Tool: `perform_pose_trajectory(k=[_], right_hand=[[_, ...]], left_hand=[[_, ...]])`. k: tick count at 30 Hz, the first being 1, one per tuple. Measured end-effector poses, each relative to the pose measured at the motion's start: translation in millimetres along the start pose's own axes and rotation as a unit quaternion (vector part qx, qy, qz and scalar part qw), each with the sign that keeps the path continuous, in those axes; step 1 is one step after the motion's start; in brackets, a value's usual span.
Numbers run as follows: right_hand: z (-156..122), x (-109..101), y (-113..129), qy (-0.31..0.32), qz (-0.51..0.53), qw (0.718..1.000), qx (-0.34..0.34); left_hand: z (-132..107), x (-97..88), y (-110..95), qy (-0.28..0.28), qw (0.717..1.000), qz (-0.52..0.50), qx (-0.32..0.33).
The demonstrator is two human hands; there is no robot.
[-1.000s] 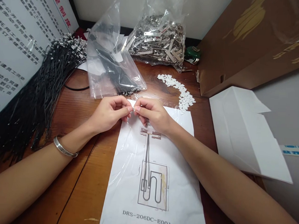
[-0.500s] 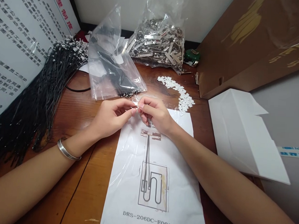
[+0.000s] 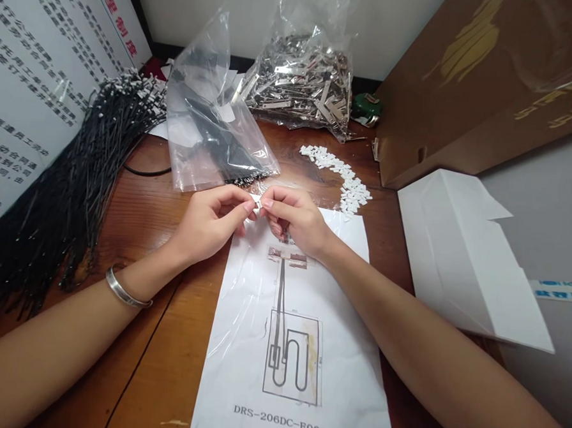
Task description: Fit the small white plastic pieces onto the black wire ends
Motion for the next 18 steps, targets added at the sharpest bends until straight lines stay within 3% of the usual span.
perform_pose_trajectory(k=[8,18], right_hand=[[-4,1,1,-0.006,-0.068,0.997,-0.046],[-6,3,10,-0.032,-0.17,0.98,-0.103]], left_hand=[[2,-1.4,15,0.004,0.985,-0.125,-0.118],[3,-1.5,22,0.004,0.979,-0.148,-0.14]])
Point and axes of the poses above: each hand's wrist, its own z-axis towards the middle knuckle, its own x-axis out of the palm, y = z × x, the point moved 7 cm from there along z, towards the middle knuckle, and after that the axes turned 5 degrees about y, right-handed, at the moved point
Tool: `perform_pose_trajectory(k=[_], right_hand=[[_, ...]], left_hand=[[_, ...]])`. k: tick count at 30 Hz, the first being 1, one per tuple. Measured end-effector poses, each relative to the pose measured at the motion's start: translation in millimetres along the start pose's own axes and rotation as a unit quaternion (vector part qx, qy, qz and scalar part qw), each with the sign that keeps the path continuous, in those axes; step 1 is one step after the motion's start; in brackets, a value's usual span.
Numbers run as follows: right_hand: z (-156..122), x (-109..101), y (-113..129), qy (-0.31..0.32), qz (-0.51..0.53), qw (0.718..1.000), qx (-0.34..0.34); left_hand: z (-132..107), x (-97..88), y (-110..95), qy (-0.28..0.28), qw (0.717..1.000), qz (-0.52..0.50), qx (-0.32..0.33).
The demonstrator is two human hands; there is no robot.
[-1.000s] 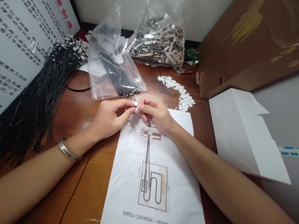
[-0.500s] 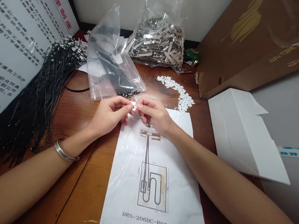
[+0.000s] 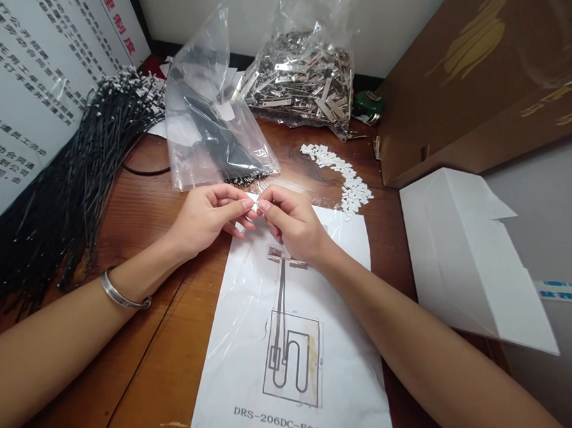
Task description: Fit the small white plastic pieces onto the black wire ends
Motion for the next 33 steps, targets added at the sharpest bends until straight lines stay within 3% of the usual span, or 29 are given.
perform_pose_trajectory(k=[26,30,33], right_hand=[[1,3,3,-0.003,-0.027,0.999,0.023],[2,2,-8,0.016,0.061,0.995,0.08],[4,2,-16,0.026,0.146,0.981,0.124]], left_hand=[[0,2.2,-2,-0.005,0.999,0.032,0.016],[-6,1.2,-14,-0.026,0.98,0.162,0.116],[-15,5.9,-28,-0.052,0.909,0.338,0.24]])
Point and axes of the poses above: each hand's wrist, its own z-axis towards the middle knuckle, its own x-axis out of the palm, y = z × x, the point moved 7 cm from there along z, towards the middle knuckle, and after that the axes turned 5 degrees about y, right-handed, at the moved point
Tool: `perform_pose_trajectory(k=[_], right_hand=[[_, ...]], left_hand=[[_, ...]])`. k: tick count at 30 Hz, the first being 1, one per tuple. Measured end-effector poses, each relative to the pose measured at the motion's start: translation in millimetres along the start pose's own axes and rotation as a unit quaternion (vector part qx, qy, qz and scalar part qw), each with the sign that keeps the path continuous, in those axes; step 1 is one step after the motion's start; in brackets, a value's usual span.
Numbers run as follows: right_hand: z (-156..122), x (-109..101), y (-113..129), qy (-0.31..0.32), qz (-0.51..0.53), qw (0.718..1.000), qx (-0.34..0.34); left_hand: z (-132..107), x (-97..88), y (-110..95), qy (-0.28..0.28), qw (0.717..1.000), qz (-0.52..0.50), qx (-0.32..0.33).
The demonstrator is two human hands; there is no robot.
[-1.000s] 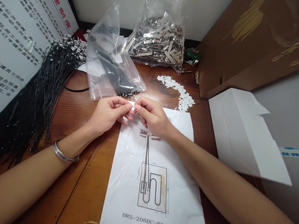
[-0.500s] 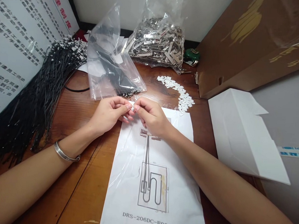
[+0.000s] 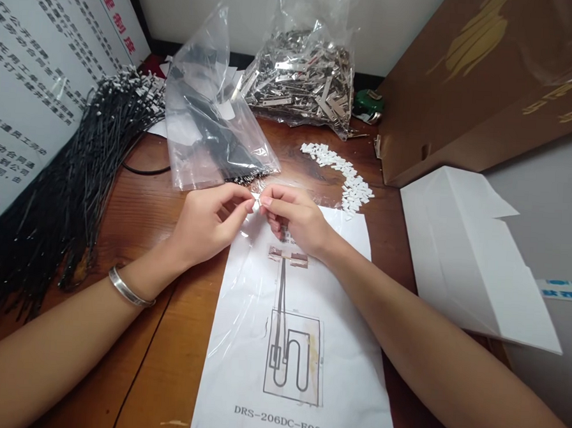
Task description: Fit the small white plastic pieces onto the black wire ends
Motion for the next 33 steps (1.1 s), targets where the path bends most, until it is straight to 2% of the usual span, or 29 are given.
perform_pose_trajectory(k=[2,5,9,13,18,21,28,31,33], right_hand=[[1,-1,-1,0.004,0.026,1.0,0.01],[2,-1,0,0.012,0.031,0.999,0.011],[1,1,2,0.022,0.027,0.999,-0.004],[1,1,3,0.023,0.025,0.999,-0.015],[1,3,4,0.03,0.018,0.999,-0.022],[1,2,4,0.027,0.018,0.999,-0.022],[0,0,2,0.024,0.0,0.999,-0.033],[0,2,4,0.026,-0.01,0.999,-0.045],[-1,3,6,0.028,-0.015,0.998,-0.052]], left_hand=[[-3,-1.0,-11,-0.02,0.991,0.098,0.094],[-8,-0.6,-22,-0.054,0.965,0.169,0.193],[-11,-0.3,-25,-0.072,0.953,0.186,0.227],[-9,-2.8,-24,-0.071,0.968,0.145,0.194],[-4,-2.3,-13,-0.035,0.994,0.042,0.091],[-3,-1.7,-11,-0.029,0.996,0.019,0.076],[-5,-1.3,-13,-0.03,0.994,0.047,0.089],[-4,0.7,-8,-0.02,0.998,0.014,0.054],[-2,2.5,-1,-0.006,0.999,-0.054,-0.003]])
Point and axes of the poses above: each hand's wrist, its own z-axis towards the middle knuckle, its own x-axis out of the palm, y = z × x, the point moved 7 cm from there along z, towards the middle knuckle, and after that the axes turned 5 degrees about y, right-handed, at the moved point
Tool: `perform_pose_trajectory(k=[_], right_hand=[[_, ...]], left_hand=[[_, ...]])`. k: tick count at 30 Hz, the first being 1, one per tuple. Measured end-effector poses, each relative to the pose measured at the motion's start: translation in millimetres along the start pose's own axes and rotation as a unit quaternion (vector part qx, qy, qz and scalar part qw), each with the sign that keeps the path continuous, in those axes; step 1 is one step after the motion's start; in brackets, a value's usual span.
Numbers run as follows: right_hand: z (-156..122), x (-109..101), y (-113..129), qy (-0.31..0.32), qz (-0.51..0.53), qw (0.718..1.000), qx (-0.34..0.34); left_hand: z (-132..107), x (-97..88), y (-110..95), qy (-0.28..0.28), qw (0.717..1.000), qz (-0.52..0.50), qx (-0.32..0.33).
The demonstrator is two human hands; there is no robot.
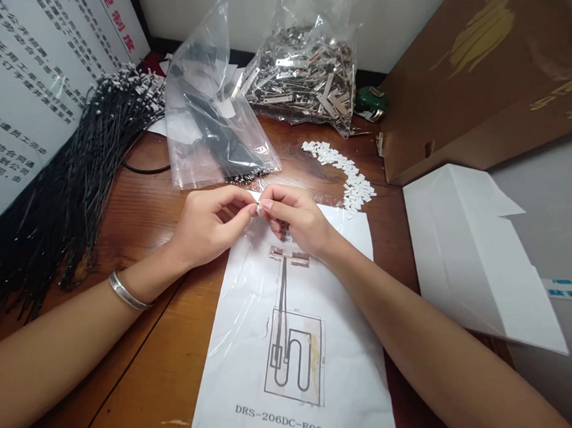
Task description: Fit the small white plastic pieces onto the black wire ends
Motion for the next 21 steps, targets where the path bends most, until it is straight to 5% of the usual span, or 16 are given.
perform_pose_trajectory(k=[4,7,21], right_hand=[[-2,1,2,-0.002,-0.026,1.0,-0.012],[-2,0,1,-0.006,-0.038,0.999,-0.013],[-1,2,1,0.005,-0.015,1.0,-0.014]], left_hand=[[3,10.9,17,0.08,0.967,-0.184,-0.158],[2,17.7,20,0.145,0.937,-0.234,-0.215],[6,17.5,16,0.157,0.945,-0.233,-0.166]])
Point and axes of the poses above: each hand's wrist, its own z-axis towards the middle knuckle, its own x-axis out of the palm, y = z × x, the point moved 7 cm from there along z, towards the middle knuckle, and after that the axes turned 5 degrees about y, right-handed, at the moved point
